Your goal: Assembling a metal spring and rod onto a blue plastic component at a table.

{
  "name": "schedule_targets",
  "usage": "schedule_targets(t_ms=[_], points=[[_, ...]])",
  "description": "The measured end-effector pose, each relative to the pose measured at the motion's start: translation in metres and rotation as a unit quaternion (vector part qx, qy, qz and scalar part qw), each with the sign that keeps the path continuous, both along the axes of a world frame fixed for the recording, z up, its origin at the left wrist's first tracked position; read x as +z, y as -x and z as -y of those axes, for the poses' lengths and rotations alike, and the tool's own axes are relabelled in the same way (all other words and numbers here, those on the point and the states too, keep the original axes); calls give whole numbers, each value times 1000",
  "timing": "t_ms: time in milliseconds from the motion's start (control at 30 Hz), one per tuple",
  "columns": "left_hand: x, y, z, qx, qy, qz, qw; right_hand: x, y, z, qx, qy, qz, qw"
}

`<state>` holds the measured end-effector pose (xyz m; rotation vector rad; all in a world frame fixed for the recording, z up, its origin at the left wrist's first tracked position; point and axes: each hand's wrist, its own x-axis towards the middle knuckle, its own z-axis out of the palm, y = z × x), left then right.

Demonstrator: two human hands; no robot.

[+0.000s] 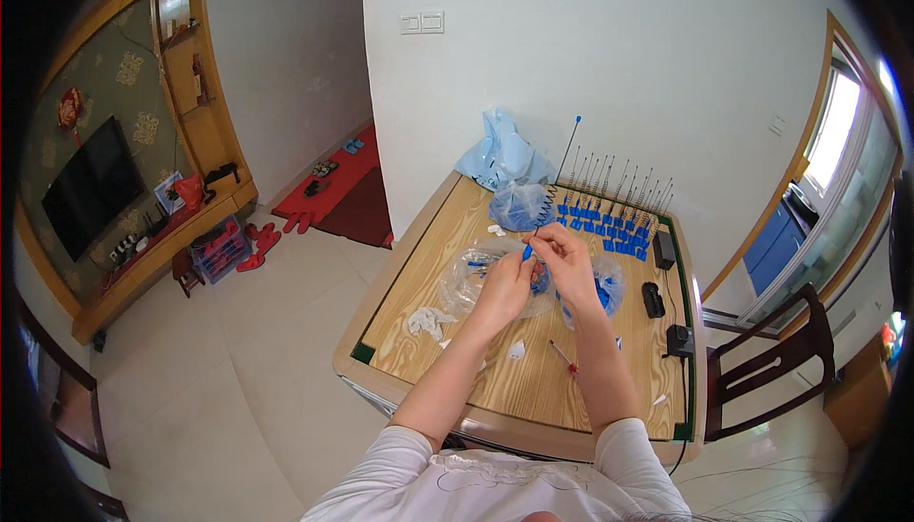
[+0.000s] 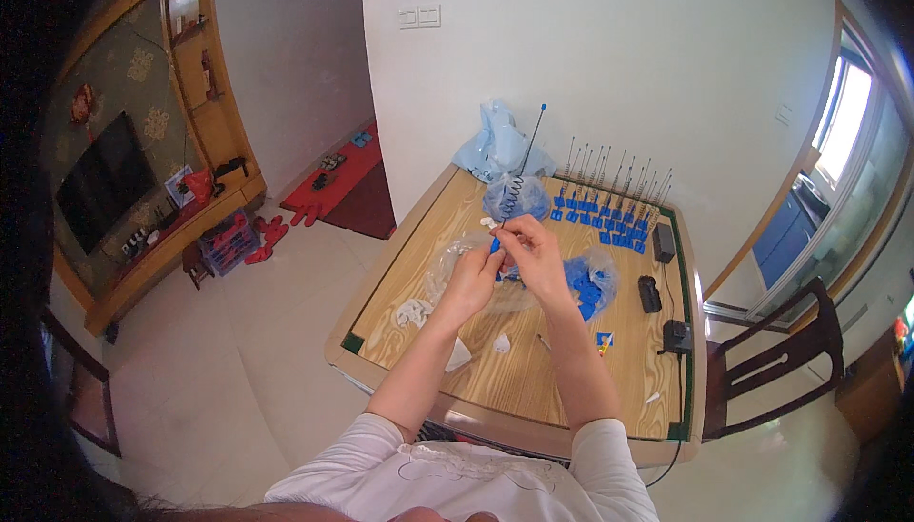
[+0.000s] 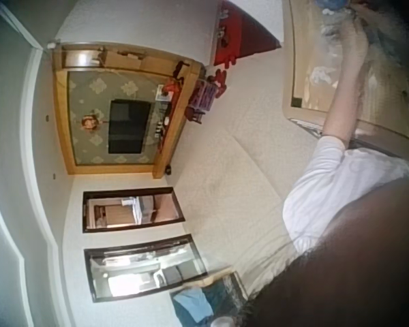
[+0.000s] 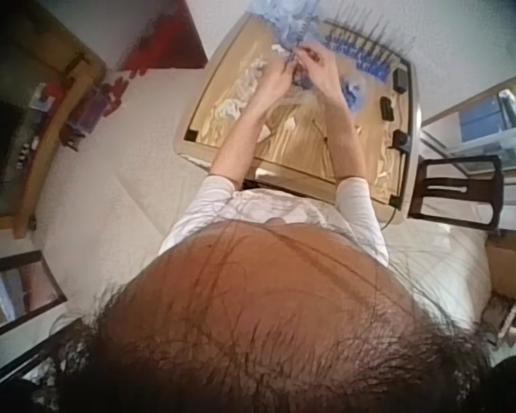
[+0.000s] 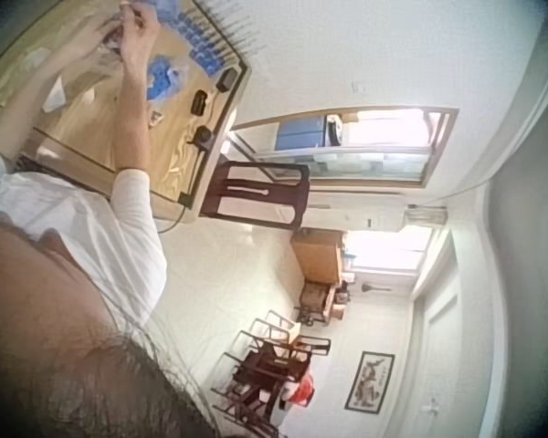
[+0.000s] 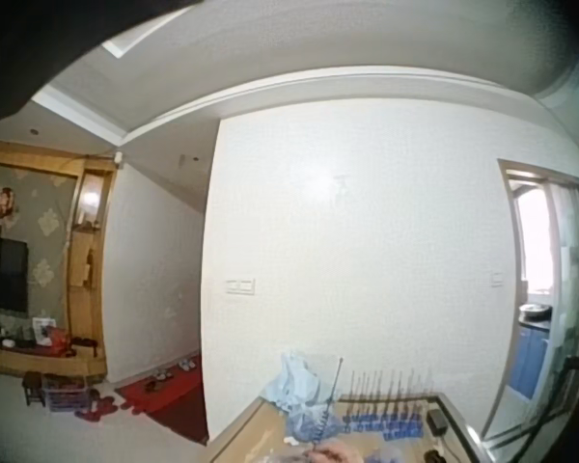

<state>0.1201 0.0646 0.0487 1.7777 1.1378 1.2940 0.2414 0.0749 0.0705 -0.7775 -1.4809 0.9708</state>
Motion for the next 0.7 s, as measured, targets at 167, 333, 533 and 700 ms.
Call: schedule_targets(t_ms=[167, 333, 533, 700], points=[[-6, 2, 1, -69, 53, 68, 994, -3, -3, 1, 0, -13, -26, 1000], [-28, 1, -1, -81, -102, 60, 990, -7, -6, -2, 15, 44, -7, 999], [-47, 5, -1, -106, -71, 70, 989, -20, -6, -4, 6, 49, 58, 997], [-49, 10, 9, -226, 159, 225, 934, -39, -9, -7, -1, -14, 80, 997]])
